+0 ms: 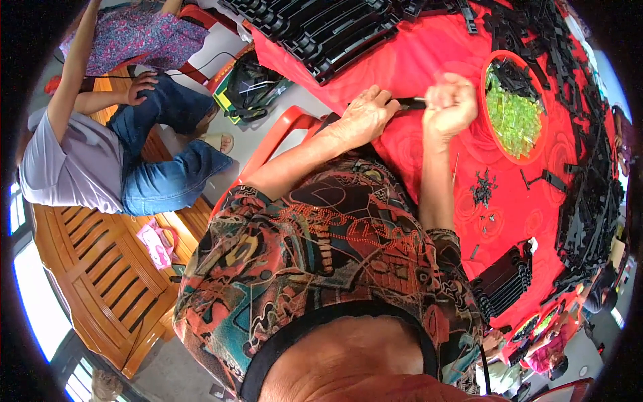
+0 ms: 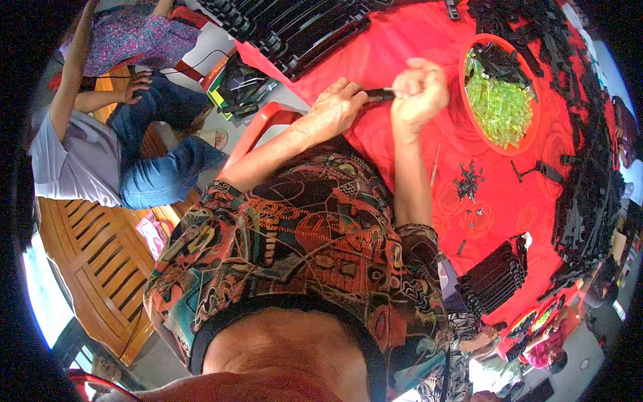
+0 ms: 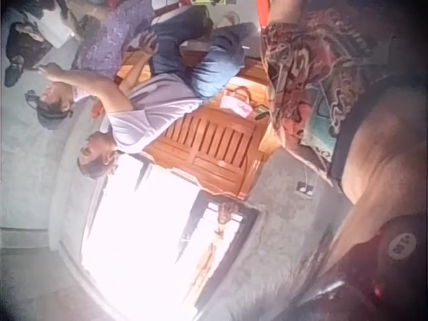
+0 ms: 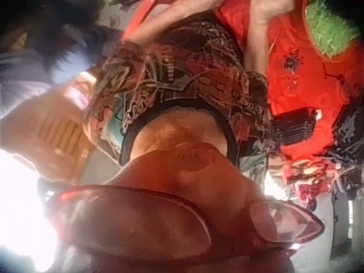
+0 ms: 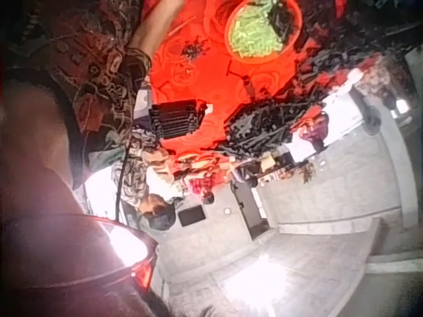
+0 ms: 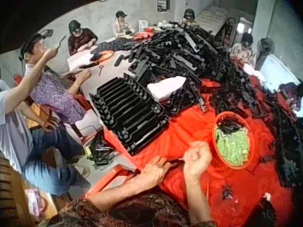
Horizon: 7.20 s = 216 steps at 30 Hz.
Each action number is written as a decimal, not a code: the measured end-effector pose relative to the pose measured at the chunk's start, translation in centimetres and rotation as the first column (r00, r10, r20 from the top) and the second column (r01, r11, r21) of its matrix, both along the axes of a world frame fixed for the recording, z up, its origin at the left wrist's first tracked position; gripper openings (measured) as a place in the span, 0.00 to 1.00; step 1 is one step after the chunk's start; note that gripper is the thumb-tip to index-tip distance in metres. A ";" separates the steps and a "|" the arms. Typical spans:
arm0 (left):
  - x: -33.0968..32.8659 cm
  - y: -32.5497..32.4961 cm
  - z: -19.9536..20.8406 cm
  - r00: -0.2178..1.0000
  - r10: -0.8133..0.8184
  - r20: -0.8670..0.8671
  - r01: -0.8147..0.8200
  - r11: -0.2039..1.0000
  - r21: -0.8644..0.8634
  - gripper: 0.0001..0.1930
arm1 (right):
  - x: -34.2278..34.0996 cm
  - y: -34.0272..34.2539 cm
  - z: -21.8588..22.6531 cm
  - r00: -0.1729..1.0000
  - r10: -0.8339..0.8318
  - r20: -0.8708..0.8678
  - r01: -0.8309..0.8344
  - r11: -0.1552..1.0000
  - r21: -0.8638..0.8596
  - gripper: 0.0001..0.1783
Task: The person assembles toy rifle components by hand, inserting small plastic pieces into black plastic parts and fitting the sections together.
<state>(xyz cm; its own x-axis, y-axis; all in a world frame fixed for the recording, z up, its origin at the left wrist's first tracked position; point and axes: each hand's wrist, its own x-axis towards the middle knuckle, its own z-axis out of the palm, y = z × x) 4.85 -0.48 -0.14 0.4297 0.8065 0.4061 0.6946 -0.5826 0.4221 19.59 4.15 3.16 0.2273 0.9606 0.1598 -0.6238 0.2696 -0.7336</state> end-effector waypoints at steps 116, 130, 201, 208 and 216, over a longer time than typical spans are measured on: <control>-3.0 -3.3 -1.5 0.966 0.148 0.211 -0.190 0.962 0.196 0.15 | 3.9 -0.8 -2.9 0.356 0.346 0.868 -0.096 0.937 -0.335 0.03; -2.7 -3.5 -1.2 0.971 0.119 0.207 -0.159 0.969 0.189 0.15 | 3.0 -1.3 -2.0 0.260 0.371 0.891 -0.069 0.928 -0.366 0.07; 0.3 -0.5 -1.0 0.993 0.122 -0.008 -0.120 0.986 0.115 0.07 | 4.6 -0.8 -2.4 0.382 0.189 0.905 -0.132 0.980 -0.149 0.09; 0.2 -0.6 -0.9 0.990 0.127 -0.054 -0.117 0.980 0.159 0.06 | 4.6 -2.3 -1.3 0.156 0.262 0.952 -0.085 0.964 -0.252 0.12; 1.4 -0.2 -0.4 0.978 0.165 -0.125 -0.147 0.978 0.145 0.06 | 4.0 -3.0 -0.8 0.126 0.276 0.953 -0.081 0.960 -0.268 0.11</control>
